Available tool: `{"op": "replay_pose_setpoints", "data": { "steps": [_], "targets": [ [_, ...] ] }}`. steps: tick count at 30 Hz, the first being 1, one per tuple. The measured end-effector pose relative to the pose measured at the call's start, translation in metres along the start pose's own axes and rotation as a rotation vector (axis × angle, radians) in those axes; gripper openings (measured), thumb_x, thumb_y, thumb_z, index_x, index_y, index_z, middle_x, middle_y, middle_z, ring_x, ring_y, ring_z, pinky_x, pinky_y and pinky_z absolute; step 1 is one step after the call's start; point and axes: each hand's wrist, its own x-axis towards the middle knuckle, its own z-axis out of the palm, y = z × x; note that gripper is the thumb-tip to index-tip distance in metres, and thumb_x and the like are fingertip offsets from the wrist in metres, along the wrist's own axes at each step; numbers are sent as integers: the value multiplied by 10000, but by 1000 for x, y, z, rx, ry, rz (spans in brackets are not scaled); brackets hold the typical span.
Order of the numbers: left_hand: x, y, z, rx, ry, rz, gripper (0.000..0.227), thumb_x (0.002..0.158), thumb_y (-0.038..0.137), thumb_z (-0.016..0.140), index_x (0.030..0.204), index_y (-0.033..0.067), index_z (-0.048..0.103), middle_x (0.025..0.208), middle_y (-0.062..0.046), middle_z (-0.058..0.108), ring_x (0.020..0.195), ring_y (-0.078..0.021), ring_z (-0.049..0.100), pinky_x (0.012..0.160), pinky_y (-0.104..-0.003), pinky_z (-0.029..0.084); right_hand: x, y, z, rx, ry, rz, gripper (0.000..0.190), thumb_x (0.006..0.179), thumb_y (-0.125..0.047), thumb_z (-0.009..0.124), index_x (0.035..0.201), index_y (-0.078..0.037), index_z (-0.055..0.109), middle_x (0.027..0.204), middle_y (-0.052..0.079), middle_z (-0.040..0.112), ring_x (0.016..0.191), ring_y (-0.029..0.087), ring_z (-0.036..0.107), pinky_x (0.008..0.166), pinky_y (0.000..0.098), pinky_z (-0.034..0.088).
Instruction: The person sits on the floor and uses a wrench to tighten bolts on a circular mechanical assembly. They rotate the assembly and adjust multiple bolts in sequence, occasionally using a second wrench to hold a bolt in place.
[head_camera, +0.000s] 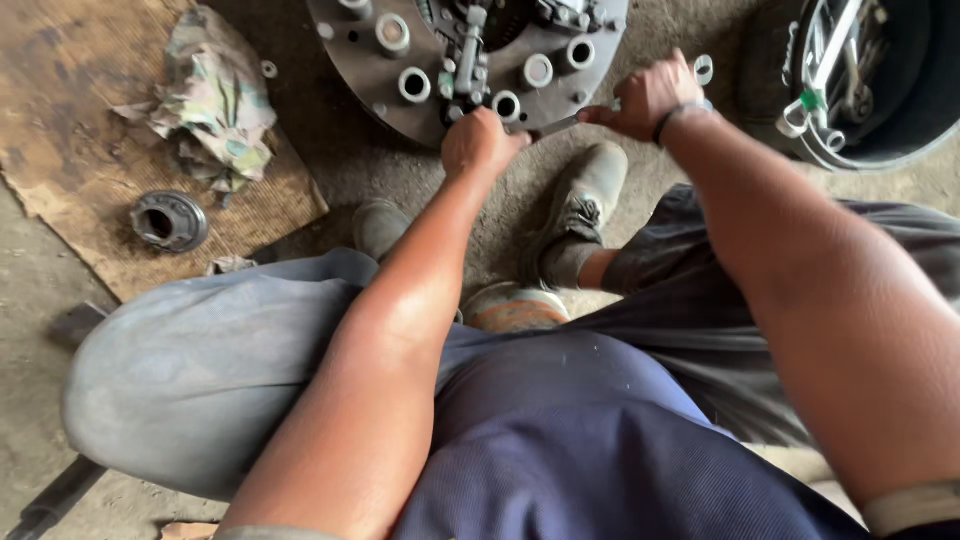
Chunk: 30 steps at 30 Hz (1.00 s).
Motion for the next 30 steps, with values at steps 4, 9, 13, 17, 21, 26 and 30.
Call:
{"op": "replay_pose_setpoints", "data": {
  "steps": [4, 9, 13, 17, 21, 26, 30],
  "targets": [
    [-2, -1, -1, -36, 38, -18, 482, 770, 523, 829, 931, 72, 776, 941, -158, 771, 844, -318, 753, 699, -451, 592, 37, 5, -37, -156, 68, -163, 847, 887, -941, 433, 976, -197, 827, 924, 98, 790, 962, 262, 705, 1149, 454, 349],
    [-1, 3, -1, -38, -12, -52, 449, 775, 509, 830, 914, 86, 784, 922, -136, 783, 822, -293, 763, 700, -434, 587, 45, -4, -41, -208, -51, -135, 839, 851, -934, 416, 1126, -240, 801, 1008, 102, 779, 999, 258, 707, 1093, 482, 409],
    [-2, 4, -3, 24, -27, -76, 460, 785, 507, 835, 896, 65, 778, 935, -142, 771, 820, -285, 758, 688, -415, 584, 38, -11, -38, -140, -235, -43, 851, 866, -923, 389, 1211, -234, 751, 1020, 138, 770, 933, 278, 734, 820, 445, 589],
    [-2, 3, 4, 20, 18, -79, 420, 789, 482, 828, 894, 79, 776, 921, -133, 773, 808, -278, 756, 659, -398, 582, 44, -7, -45, -192, -257, -44, 910, 850, -949, 405, 1166, -190, 794, 1049, 114, 784, 971, 253, 739, 838, 423, 581],
    [0, 2, 7, 27, -26, -115, 357, 844, 448, 792, 905, 96, 774, 897, -112, 789, 764, -254, 776, 613, -398, 593, 49, 10, -38, -239, -327, -131, 891, 737, -939, 551, 1253, -229, 705, 1123, 109, 732, 1018, 264, 703, 836, 446, 570],
    [1, 6, 6, 41, -12, -132, 436, 814, 502, 818, 882, 73, 776, 885, -123, 773, 751, -258, 757, 607, -402, 572, 47, 22, -12, -213, -350, 69, 520, 873, -604, 688, 1105, -150, 790, 1041, 90, 768, 947, 246, 758, 824, 421, 556],
    [0, 3, 9, 33, 30, -103, 370, 808, 460, 823, 897, 102, 790, 873, -115, 780, 748, -267, 757, 604, -395, 575, 56, 17, 13, -188, -364, 138, 321, 852, -386, 796, 1082, -162, 802, 1044, 77, 770, 974, 233, 704, 914, 421, 464]
  ]
}}
